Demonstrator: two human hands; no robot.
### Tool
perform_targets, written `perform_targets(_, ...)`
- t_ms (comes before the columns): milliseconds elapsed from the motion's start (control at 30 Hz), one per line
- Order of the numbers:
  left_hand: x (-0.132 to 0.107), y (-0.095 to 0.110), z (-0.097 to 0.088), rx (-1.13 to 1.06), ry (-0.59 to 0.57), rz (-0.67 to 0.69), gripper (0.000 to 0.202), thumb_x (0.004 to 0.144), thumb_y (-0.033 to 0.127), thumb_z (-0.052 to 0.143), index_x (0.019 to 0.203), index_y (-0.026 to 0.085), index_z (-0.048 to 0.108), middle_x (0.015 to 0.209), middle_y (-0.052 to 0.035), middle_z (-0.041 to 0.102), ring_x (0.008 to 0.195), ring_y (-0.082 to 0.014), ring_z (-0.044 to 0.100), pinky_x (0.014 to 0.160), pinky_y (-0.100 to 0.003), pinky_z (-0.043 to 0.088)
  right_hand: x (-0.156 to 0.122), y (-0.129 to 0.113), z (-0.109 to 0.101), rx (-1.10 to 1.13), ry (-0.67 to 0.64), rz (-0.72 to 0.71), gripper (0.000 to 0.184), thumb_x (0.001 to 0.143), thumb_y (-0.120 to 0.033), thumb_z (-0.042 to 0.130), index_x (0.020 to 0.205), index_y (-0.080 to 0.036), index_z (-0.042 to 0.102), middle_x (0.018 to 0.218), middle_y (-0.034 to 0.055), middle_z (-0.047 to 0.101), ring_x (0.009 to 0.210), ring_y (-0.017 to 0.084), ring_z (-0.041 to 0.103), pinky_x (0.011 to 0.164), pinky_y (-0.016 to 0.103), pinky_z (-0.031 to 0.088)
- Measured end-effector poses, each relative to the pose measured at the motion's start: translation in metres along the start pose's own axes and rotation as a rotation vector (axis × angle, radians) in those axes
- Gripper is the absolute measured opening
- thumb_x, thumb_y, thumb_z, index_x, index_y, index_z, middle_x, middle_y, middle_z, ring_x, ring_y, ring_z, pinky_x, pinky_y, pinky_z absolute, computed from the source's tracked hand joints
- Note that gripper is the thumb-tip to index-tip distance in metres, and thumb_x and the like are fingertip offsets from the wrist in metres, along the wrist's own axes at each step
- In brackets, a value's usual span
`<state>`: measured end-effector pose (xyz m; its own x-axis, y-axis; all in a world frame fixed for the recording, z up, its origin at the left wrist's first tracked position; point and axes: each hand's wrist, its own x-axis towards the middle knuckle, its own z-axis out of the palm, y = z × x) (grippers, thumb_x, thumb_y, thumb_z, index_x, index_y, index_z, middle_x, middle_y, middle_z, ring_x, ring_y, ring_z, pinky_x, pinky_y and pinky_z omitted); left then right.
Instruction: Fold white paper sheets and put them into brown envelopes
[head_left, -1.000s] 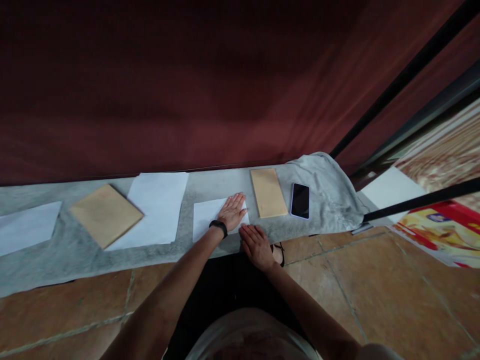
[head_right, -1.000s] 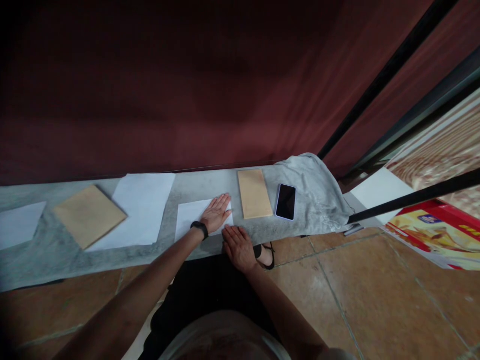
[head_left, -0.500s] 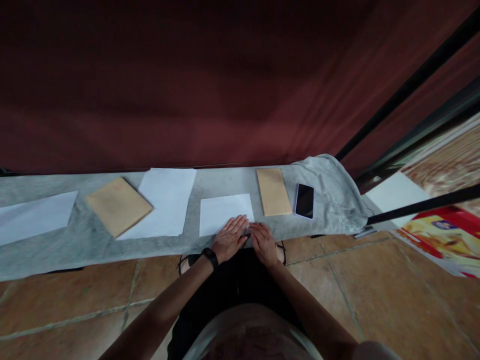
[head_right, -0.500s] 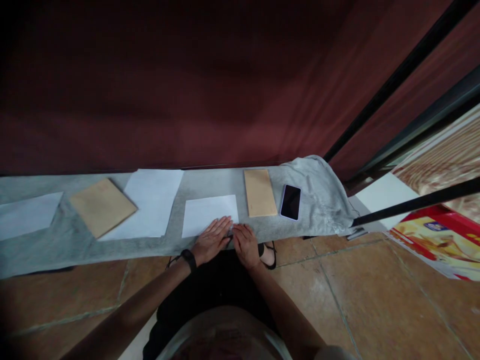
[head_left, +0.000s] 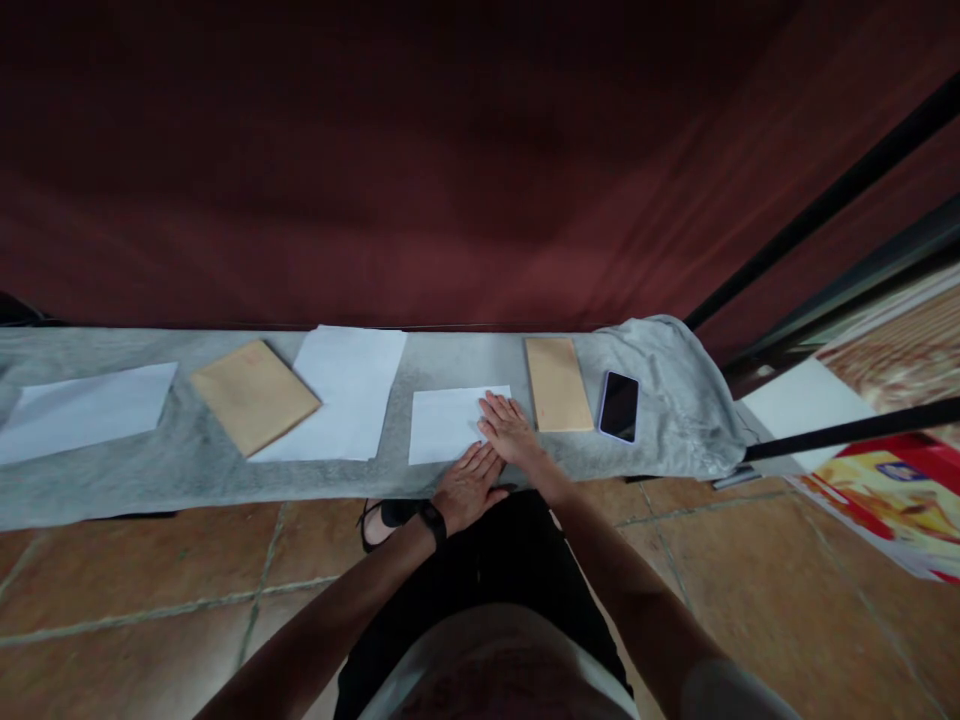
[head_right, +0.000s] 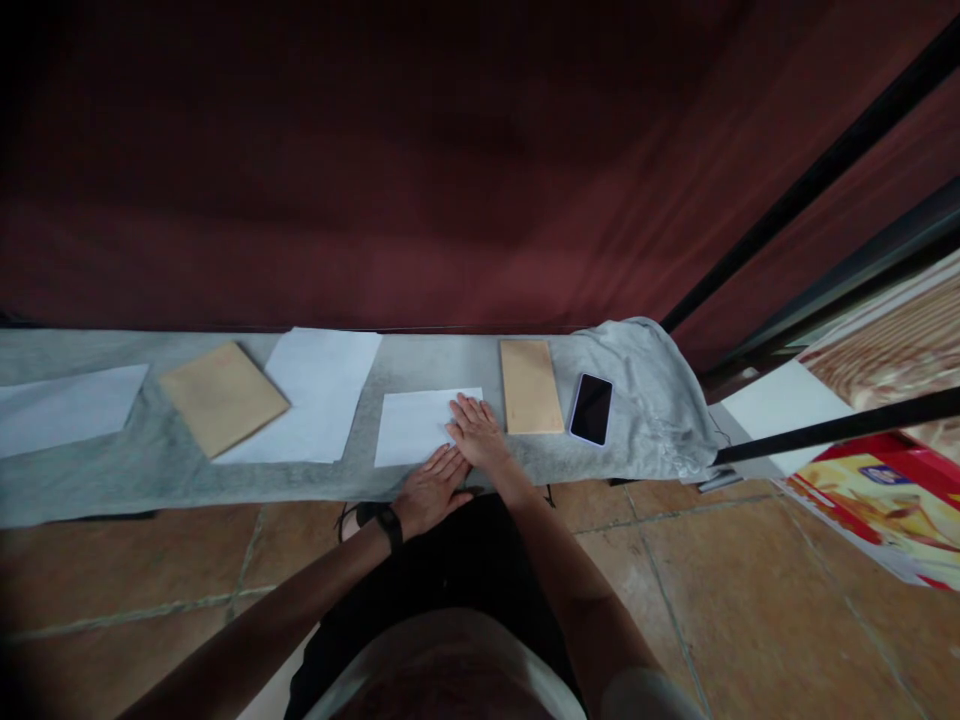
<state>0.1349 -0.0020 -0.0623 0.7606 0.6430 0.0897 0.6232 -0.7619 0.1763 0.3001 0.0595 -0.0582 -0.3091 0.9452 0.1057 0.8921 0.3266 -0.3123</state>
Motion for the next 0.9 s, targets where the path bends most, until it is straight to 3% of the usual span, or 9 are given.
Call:
perform_targets(133, -0.003, 0.006, 0.001, -0.015, 0.014, -0.027, 0.065, 0.101, 0.054, 0.034, 0.152, 0.014, 0.036, 0.157, -0.014, 0.041, 0.149, -0.0246, 0.031, 0.125, -0.044, 0.02, 0.017, 0.005, 0.003, -0.021, -0.005, 0.064, 0.054, 0.105, -0.038, 0.038, 0.154, -0.016, 0.035, 0.162, 0.0101, 0.031, 0.151, 0.023, 0.027, 0.124, 0.045, 0.018)
perform_targets(400, -0.028, 0.006, -0.005, -0.016, 0.077, -0.086, 0.064, 0.101, 0.047, 0.041, 0.155, 0.015, 0.03, 0.161, -0.0128, 0.034, 0.151, -0.0233, 0.026, 0.124, -0.044, 0.025, 0.022, 0.003, 0.0, -0.085, -0.003, 0.126, 0.055, 0.105, -0.039, 0.035, 0.154, -0.015, 0.034, 0.162, 0.0126, 0.032, 0.149, 0.025, 0.029, 0.122, 0.044, 0.019)
perform_targets(533, -0.046, 0.0, -0.009, 0.009, 0.091, -0.118, 0.061, 0.101, 0.045, 0.041, 0.154, 0.015, 0.032, 0.161, -0.0114, 0.035, 0.151, -0.0225, 0.027, 0.124, -0.043, 0.026, 0.039, 0.003, -0.025, -0.1, -0.083, 0.122, 0.048, 0.103, -0.035, 0.039, 0.147, -0.016, 0.044, 0.153, 0.0134, 0.045, 0.14, 0.025, 0.04, 0.12, 0.042, 0.021)
perform_targets(667, -0.056, -0.004, -0.012, 0.016, 0.098, -0.133, 0.06, 0.101, 0.043, 0.042, 0.154, 0.017, 0.033, 0.16, -0.0103, 0.036, 0.15, -0.0223, 0.029, 0.123, -0.044, 0.027, 0.065, 0.002, -0.049, -0.09, -0.217, 0.157, 0.041, 0.094, -0.031, 0.055, 0.132, -0.016, 0.057, 0.139, 0.0151, 0.055, 0.13, 0.028, 0.048, 0.115, 0.044, 0.029)
perform_targets(800, -0.06, -0.006, -0.011, 0.017, 0.098, -0.16, 0.059, 0.1, 0.04, 0.044, 0.154, 0.018, 0.033, 0.159, -0.0097, 0.037, 0.149, -0.0225, 0.03, 0.123, -0.045, 0.029, 0.084, 0.004, -0.058, -0.032, -0.263, 0.185, 0.046, 0.079, -0.029, 0.074, 0.122, -0.016, 0.064, 0.134, 0.0148, 0.06, 0.13, 0.031, 0.048, 0.11, 0.044, 0.036)
perform_targets(900, -0.063, -0.009, -0.012, 0.004, 0.093, -0.173, 0.059, 0.1, 0.039, 0.044, 0.154, 0.019, 0.033, 0.158, -0.0097, 0.039, 0.149, -0.023, 0.031, 0.122, -0.046, 0.031, 0.091, 0.007, -0.06, 0.054, -0.279, 0.223, 0.031, 0.074, -0.02, 0.075, 0.104, -0.017, 0.073, 0.124, 0.012, 0.067, 0.125, 0.029, 0.054, 0.108, 0.037, 0.04)
